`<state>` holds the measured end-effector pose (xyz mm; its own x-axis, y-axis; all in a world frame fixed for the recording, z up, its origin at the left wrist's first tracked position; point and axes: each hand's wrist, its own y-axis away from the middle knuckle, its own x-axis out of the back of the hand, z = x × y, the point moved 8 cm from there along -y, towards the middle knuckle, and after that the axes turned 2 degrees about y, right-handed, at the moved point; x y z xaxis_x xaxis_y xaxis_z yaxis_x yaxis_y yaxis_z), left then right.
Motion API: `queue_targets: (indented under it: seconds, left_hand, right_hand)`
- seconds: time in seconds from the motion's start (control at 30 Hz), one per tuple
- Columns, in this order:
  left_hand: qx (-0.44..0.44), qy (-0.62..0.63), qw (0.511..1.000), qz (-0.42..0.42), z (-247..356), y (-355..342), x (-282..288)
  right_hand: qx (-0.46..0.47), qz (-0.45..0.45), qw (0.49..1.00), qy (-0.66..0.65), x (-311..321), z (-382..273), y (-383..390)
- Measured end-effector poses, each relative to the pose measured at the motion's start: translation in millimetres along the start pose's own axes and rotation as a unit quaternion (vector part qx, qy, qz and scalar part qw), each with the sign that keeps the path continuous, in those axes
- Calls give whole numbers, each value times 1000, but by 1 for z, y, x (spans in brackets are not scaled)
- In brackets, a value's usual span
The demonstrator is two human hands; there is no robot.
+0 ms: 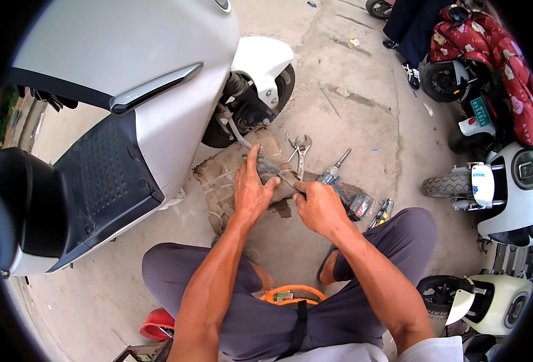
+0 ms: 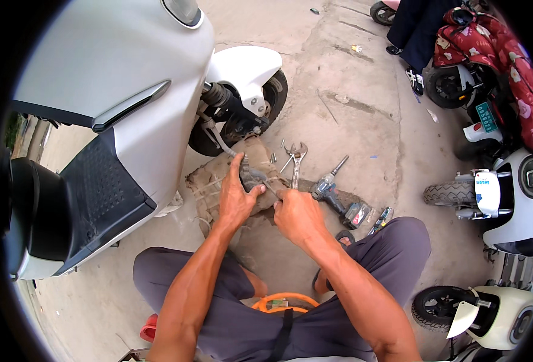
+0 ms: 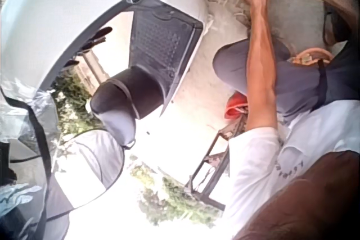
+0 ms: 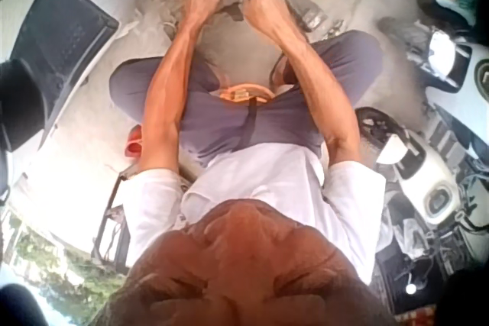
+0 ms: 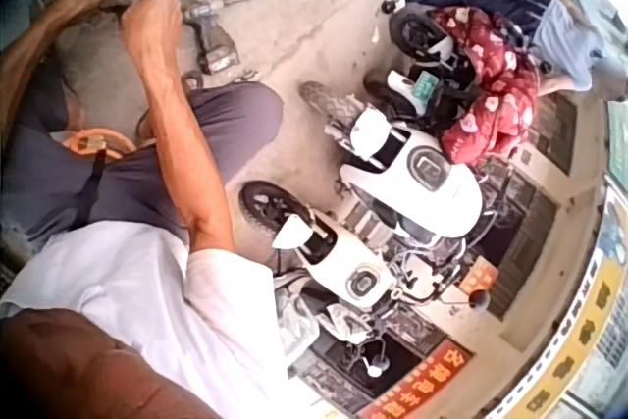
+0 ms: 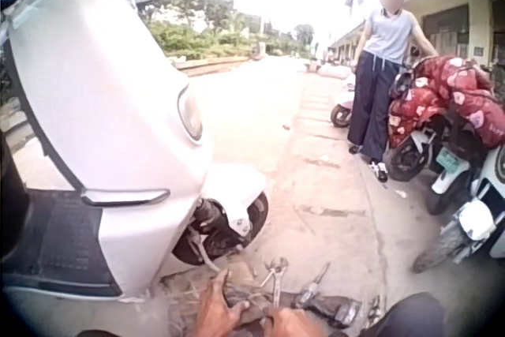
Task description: The person disassembles a scooter brake caliper using a screwdriver and wrench, removes the brake pads, and then reassembles the caliper. They use a hammer to tap a component into place during reassembly.
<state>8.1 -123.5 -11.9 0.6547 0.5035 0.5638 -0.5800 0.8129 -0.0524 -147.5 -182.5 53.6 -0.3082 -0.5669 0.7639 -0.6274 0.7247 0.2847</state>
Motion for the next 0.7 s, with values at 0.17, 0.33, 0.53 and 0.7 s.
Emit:
queue_targets:
  seconds: [0.17, 0.33, 0.53, 0.7]
  left_hand:
    - [-3, 5, 1000, 6, 2, 1, -6]
    - [-18, -9, 1000, 16, 1, 3, -1]
    - [-3, 18, 1000, 7, 3, 2, -4]
    - [-20, 33, 999, 18, -1, 1, 2]
  right_hand:
    - [-1, 125, 989, 77, -31, 12, 29]
    - [11, 155, 980, 126, -60, 12, 40]
    - [-15, 210, 976, 48, -73, 17, 45]
    - [-86, 99, 958, -254, -49, 29, 18]
